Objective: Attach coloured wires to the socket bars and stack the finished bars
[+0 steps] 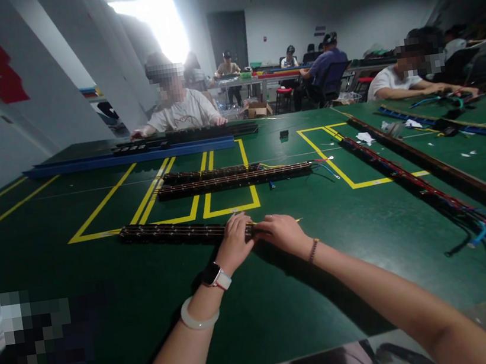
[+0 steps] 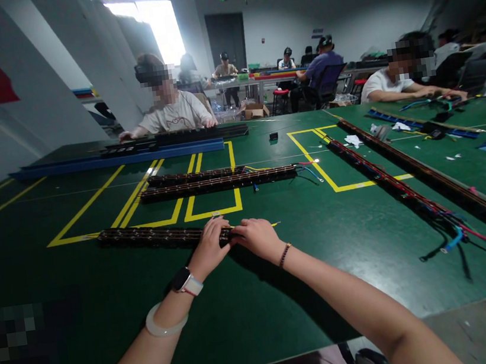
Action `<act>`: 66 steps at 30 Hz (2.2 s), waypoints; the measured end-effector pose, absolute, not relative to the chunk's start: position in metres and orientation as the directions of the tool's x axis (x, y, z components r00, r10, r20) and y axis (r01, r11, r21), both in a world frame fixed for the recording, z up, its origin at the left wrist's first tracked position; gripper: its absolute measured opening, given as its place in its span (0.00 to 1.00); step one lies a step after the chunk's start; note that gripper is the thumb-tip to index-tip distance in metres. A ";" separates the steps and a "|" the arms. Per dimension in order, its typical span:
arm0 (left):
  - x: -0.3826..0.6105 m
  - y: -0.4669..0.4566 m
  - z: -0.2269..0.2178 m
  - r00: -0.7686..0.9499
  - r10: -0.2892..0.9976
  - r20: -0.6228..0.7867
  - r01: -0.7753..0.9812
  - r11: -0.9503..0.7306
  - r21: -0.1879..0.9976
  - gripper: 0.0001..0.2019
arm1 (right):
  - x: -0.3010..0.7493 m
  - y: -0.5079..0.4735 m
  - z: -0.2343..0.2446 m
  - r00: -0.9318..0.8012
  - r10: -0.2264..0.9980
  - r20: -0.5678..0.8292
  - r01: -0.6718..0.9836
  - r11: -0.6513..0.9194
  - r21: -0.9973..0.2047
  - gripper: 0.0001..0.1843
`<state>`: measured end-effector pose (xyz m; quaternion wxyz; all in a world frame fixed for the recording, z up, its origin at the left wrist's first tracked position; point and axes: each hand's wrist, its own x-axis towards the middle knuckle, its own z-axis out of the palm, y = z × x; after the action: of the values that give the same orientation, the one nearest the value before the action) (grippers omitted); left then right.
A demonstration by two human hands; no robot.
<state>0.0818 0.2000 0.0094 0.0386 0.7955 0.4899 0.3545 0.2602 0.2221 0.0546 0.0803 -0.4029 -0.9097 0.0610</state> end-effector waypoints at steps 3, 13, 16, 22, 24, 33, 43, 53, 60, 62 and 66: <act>0.083 0.199 0.011 0.273 0.816 0.510 0.761 -0.507 0.405 0.17 | 0.257 0.224 0.051 -0.646 0.754 0.123 0.729 0.656 -0.195 0.11; 0.083 0.198 0.011 0.270 0.815 0.512 0.766 -0.504 0.398 0.16 | 0.254 0.226 0.045 -0.654 0.742 0.146 0.709 0.669 -0.222 0.11; 0.083 0.199 0.010 0.257 0.813 0.523 0.764 -0.502 0.405 0.14 | 0.264 0.229 0.045 -0.676 0.720 0.159 0.688 0.694 -0.213 0.14; 0.083 0.197 0.014 0.211 0.790 0.576 0.820 -0.464 0.335 0.14 | 0.292 0.235 0.041 -0.652 0.750 0.113 0.718 0.659 -0.225 0.13; 0.085 0.192 0.020 0.197 0.787 0.585 0.859 -0.426 0.284 0.13 | 0.298 0.234 0.038 -0.627 0.769 0.124 0.721 0.634 -0.280 0.12; 0.125 0.163 0.036 0.260 0.965 0.029 0.526 -0.167 0.834 0.21 | 0.300 0.249 0.042 -0.641 0.748 0.169 0.612 0.632 -0.475 0.15; 0.127 0.166 0.042 0.404 0.819 -0.407 -0.281 0.534 0.797 0.18 | 0.297 0.293 0.042 -0.805 0.544 -0.239 0.502 0.410 -0.761 0.22; 0.151 0.176 0.035 0.269 0.879 -0.394 -0.525 0.476 0.706 0.14 | 0.283 0.264 0.055 -0.700 0.709 -0.091 0.643 0.569 -0.513 0.06; 0.162 0.179 0.022 0.015 0.926 -0.377 -0.635 0.300 0.712 0.06 | 0.276 0.241 0.077 -0.706 0.699 -0.113 0.667 0.602 -0.439 0.10; 0.161 0.179 0.020 0.043 0.934 -0.354 -0.663 0.291 0.690 0.06 | 0.279 0.245 0.080 -0.707 0.670 -0.225 0.663 0.518 -0.541 0.14; 0.158 0.177 0.021 0.123 0.944 -0.307 -0.699 0.302 0.649 0.08 | 0.285 0.258 0.075 -0.678 0.641 -0.361 0.681 0.363 -0.636 0.15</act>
<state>0.1578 0.1767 0.0213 0.7283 0.1764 0.3474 0.5638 0.2851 0.2582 0.0750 -0.0256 -0.4005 -0.8250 0.3979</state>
